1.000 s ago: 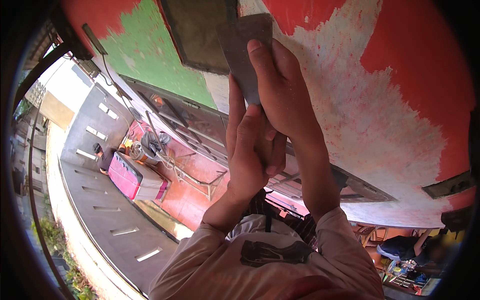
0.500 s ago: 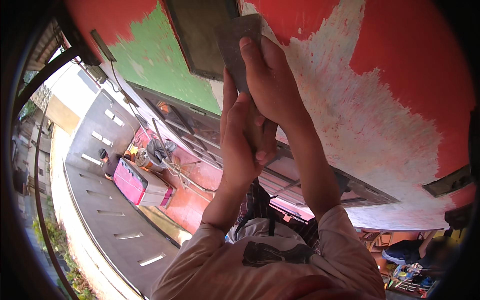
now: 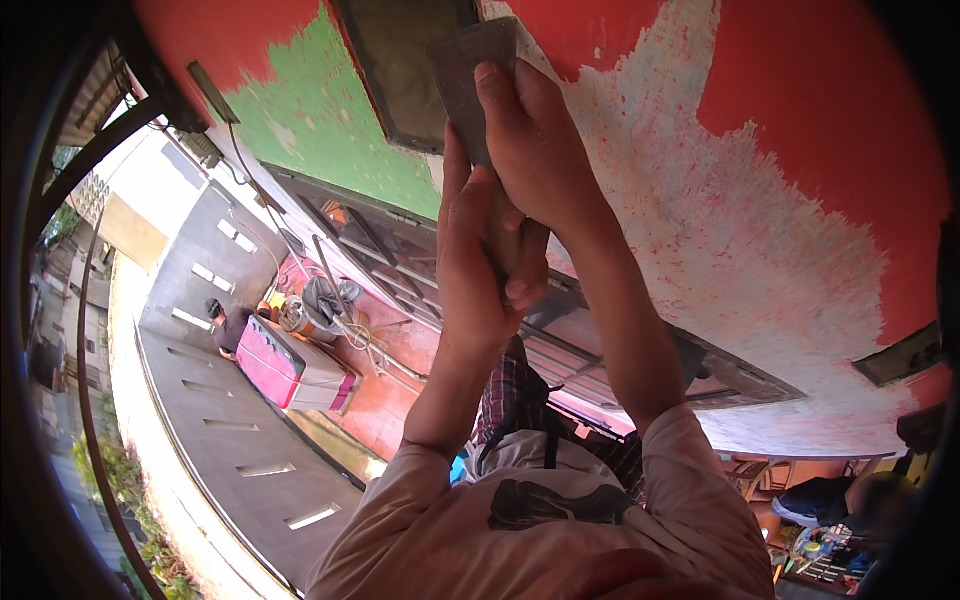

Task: The person uses a metal scraper to remove old paint from a ceiling surface. They repeatedly scrape sections of the ceiling, occasionally pausing to wipe the scraper on their clothing.

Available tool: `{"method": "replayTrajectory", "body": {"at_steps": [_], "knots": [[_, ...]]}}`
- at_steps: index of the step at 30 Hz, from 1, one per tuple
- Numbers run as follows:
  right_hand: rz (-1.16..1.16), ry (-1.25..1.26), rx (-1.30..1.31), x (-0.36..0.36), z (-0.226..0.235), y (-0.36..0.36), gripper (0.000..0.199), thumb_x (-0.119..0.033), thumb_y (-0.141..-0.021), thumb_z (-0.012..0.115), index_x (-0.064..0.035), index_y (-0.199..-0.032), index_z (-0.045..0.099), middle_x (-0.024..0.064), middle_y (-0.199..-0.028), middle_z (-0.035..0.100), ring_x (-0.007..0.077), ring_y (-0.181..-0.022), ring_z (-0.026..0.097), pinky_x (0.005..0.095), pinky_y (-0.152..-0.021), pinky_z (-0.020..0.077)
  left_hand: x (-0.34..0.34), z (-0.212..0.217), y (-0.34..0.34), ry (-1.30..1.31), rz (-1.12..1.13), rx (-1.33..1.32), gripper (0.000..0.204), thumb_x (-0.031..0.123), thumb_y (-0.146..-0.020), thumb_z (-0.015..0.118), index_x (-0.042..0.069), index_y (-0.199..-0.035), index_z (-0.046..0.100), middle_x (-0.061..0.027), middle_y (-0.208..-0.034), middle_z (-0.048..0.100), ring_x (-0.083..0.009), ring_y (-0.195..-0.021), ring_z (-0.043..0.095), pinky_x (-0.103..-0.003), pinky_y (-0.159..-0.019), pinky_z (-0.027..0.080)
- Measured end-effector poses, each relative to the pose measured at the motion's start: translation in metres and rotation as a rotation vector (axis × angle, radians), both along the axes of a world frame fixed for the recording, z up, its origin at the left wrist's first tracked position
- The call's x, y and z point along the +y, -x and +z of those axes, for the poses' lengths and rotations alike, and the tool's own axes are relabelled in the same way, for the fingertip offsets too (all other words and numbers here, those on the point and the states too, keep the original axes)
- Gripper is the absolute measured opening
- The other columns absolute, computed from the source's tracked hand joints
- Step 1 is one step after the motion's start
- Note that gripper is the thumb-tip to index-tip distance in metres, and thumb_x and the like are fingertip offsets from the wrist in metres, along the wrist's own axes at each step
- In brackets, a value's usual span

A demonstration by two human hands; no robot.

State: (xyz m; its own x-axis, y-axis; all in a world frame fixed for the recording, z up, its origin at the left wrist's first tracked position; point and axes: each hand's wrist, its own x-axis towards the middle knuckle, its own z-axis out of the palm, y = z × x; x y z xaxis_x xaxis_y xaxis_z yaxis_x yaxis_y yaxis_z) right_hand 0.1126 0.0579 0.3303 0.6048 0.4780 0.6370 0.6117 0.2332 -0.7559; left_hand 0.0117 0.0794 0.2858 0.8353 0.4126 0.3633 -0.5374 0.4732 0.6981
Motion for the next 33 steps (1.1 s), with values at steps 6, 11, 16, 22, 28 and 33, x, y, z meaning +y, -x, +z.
{"method": "replayTrajectory", "body": {"at_steps": [6,11,16,22,28,33], "knots": [[0.016,0.059,0.048,0.000,0.009,0.002,0.030,-0.021,-0.099,0.042,0.0064,-0.101,0.051,0.0289,-0.091,0.059,0.0435,-0.083,0.059,0.0479,-0.079,0.0456,0.003,0.004,-0.001,0.051,-0.083,-0.135,0.061,0.030,-0.103,0.033,0.021,-0.158,0.006,-0.0002,-0.084,0.046,-0.0065,-0.039,0.034,-0.019,-0.030,0.028],[0.125,0.116,0.081,0.002,0.014,0.000,0.029,-0.021,-0.099,0.041,0.0063,-0.102,0.052,0.0291,-0.092,0.060,0.0451,-0.085,0.060,0.0490,-0.080,0.0454,0.007,0.005,-0.004,0.166,-0.085,-0.136,0.059,0.030,-0.104,0.033,0.026,-0.157,0.008,0.0003,-0.083,0.046,-0.0064,-0.039,0.033,-0.019,-0.030,0.028],[0.010,-0.005,0.043,0.009,0.012,0.002,0.030,-0.022,-0.100,0.040,0.0063,-0.098,0.051,0.0290,-0.085,0.060,0.0471,-0.083,0.061,0.0491,-0.076,0.0467,0.009,0.005,-0.003,0.196,-0.048,-0.008,0.053,0.028,-0.105,0.031,0.029,-0.156,0.015,-0.0001,-0.084,0.045,-0.0068,-0.038,0.033,-0.018,-0.028,0.026],[0.041,0.158,0.195,0.005,0.007,0.002,0.035,-0.025,-0.102,0.039,0.0071,-0.094,0.049,0.0297,-0.086,0.060,0.0468,-0.084,0.060,0.0489,-0.077,0.0460,0.012,0.000,0.000,0.217,-0.095,-0.123,0.058,0.027,-0.104,0.032,0.028,-0.157,0.009,-0.0001,-0.083,0.046,-0.0067,-0.038,0.033,-0.017,-0.028,0.026],[-0.078,0.075,0.196,-0.017,-0.036,0.009,0.033,-0.031,-0.103,0.043,0.0003,-0.101,0.052,0.0127,-0.081,0.057,0.0231,-0.074,0.056,0.0371,-0.070,0.0463,-0.010,-0.033,0.008,0.148,-0.053,0.022,0.058,0.022,-0.102,0.030,0.018,-0.157,0.011,-0.0012,-0.076,0.045,-0.0065,-0.035,0.035,-0.018,-0.026,0.028],[-0.072,0.059,0.228,-0.036,-0.060,0.009,0.032,-0.030,-0.105,0.044,0.0004,-0.101,0.052,0.0105,-0.081,0.056,0.0179,-0.075,0.052,0.0346,-0.072,0.0440,-0.025,-0.051,0.007,0.088,-0.072,0.062,0.064,0.024,-0.101,0.031,0.019,-0.158,0.003,-0.0020,-0.076,0.045,-0.0083,-0.035,0.037,-0.021,-0.028,0.031]]}}
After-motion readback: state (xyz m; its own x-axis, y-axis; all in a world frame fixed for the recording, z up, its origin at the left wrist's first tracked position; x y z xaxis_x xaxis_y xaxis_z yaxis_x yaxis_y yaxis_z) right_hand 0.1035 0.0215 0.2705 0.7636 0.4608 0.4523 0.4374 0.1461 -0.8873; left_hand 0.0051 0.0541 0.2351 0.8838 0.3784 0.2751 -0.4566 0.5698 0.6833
